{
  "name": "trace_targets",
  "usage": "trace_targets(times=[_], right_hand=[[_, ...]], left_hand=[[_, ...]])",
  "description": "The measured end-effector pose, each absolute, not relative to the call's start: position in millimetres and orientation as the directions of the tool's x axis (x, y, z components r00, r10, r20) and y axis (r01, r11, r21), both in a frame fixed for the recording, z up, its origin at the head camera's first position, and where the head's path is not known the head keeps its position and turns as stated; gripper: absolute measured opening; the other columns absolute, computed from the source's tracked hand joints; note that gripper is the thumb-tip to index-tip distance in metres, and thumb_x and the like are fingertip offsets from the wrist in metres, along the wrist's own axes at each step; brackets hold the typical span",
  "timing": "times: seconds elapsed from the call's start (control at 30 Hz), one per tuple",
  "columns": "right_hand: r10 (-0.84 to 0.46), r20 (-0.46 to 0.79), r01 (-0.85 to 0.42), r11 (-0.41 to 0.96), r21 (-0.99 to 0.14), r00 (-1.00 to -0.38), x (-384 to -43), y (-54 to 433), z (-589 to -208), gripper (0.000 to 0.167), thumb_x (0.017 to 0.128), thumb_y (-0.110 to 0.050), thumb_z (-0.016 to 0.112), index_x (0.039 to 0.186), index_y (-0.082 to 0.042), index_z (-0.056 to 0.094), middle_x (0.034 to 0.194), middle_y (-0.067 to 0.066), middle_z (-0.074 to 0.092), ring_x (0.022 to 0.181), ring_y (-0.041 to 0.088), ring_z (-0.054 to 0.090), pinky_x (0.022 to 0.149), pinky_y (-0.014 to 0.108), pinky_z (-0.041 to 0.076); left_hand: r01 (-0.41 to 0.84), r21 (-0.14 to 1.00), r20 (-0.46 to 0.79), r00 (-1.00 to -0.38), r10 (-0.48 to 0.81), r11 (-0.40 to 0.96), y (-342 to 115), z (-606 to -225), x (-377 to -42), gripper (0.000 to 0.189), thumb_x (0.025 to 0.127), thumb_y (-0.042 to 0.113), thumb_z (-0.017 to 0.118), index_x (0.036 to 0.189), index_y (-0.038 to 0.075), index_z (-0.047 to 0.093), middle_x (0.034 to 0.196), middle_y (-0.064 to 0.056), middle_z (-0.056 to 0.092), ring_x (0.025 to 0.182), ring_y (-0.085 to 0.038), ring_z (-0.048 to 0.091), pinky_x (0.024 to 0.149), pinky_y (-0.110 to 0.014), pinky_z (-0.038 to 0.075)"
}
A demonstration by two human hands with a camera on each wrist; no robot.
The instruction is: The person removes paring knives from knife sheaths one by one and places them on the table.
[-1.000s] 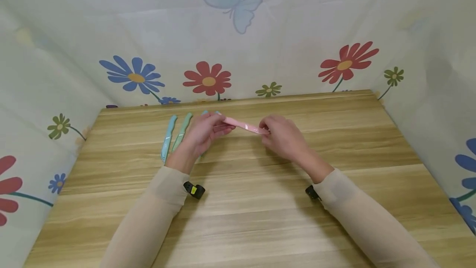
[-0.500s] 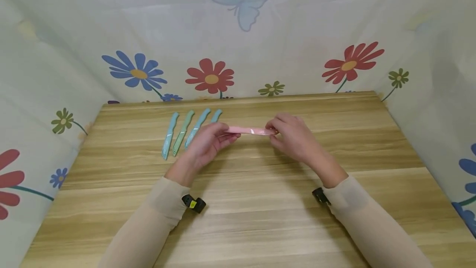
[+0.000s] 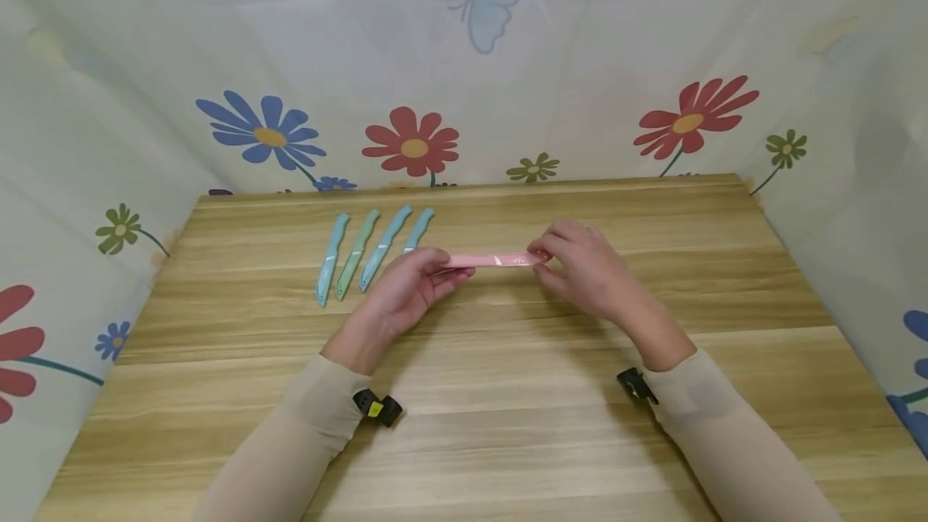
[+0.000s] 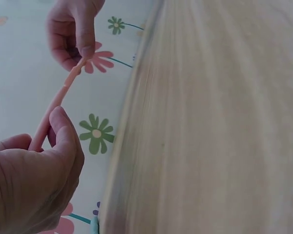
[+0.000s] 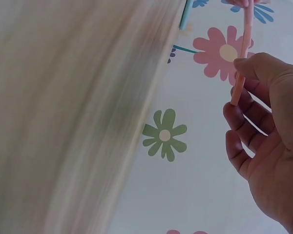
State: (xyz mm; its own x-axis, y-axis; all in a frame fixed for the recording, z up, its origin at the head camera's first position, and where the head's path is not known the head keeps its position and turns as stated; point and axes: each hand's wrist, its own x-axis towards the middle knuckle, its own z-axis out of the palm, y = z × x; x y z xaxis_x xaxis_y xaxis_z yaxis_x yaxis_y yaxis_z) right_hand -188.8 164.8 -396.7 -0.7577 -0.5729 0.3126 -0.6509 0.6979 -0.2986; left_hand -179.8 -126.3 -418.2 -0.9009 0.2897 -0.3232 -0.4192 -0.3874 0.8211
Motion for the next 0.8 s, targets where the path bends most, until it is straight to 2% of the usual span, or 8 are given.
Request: trace_targets(times=[0.23, 0.43, 0.57, 0.7, 0.8], right_hand=[[-0.592, 0.325, -0.673, 0.679, -0.293, -0.738, -189.6, 166.4, -396.0, 0.019, 0.096, -0.012, 0.081, 0.114, -0.007, 0.078, 0.108, 0.005, 0.069, 0.106, 0.028, 0.063, 0.098, 0.054, 0.048], [-0.608, 0.337, -0.694, 0.655, -0.298, -0.719, -190.6, 167.6, -396.5, 0.017, 0.096, -0.012, 0.081, 0.112, -0.008, 0.079, 0.108, 0.005, 0.070, 0.104, 0.027, 0.063, 0.097, 0.053, 0.049], [-0.613, 0.362, -0.710, 0.641, -0.291, -0.702, -190.7, 168.5, -396.3, 0.016, 0.097, -0.013, 0.080, 0.112, -0.008, 0.079, 0.108, 0.005, 0.071, 0.103, 0.027, 0.064, 0.096, 0.053, 0.050], [-0.615, 0.385, -0.722, 0.630, -0.286, -0.689, -190.8, 169.2, -395.6, 0.015, 0.097, -0.013, 0.080, 0.111, -0.008, 0.079, 0.109, 0.005, 0.071, 0.103, 0.027, 0.064, 0.093, 0.053, 0.050], [-0.615, 0.390, -0.725, 0.627, -0.285, -0.685, -190.8, 169.1, -394.9, 0.015, 0.097, -0.013, 0.080, 0.111, -0.008, 0.079, 0.109, 0.005, 0.071, 0.103, 0.028, 0.064, 0.093, 0.053, 0.050]], left_hand=[[-0.436, 0.807, -0.338, -0.894, 0.292, -0.399, -126.8, -422.4, -180.2, 0.020, 0.105, 0.003, 0.052, 0.120, -0.008, 0.057, 0.122, -0.026, 0.067, 0.110, -0.029, 0.073, 0.102, -0.038, 0.055], [-0.419, 0.828, -0.329, -0.901, 0.281, -0.373, -126.2, -421.7, -181.0, 0.019, 0.106, 0.006, 0.053, 0.118, -0.008, 0.059, 0.122, -0.025, 0.069, 0.109, -0.028, 0.074, 0.101, -0.038, 0.056], [-0.401, 0.842, -0.325, -0.911, 0.253, -0.362, -125.9, -418.7, -181.6, 0.022, 0.107, 0.006, 0.054, 0.125, -0.008, 0.051, 0.121, -0.023, 0.067, 0.107, -0.027, 0.075, 0.100, -0.039, 0.056], [-0.318, 0.896, -0.275, -0.946, 0.174, -0.310, -126.1, -412.7, -181.6, 0.039, 0.106, 0.007, 0.060, 0.138, -0.008, 0.044, 0.122, -0.019, 0.065, 0.103, -0.025, 0.074, 0.101, -0.044, 0.056], [-0.188, 0.965, -0.171, -0.980, 0.106, -0.184, -127.3, -407.3, -180.5, 0.044, 0.103, 0.010, 0.068, 0.140, -0.005, 0.049, 0.127, -0.018, 0.064, 0.105, -0.023, 0.070, 0.101, -0.046, 0.056]])
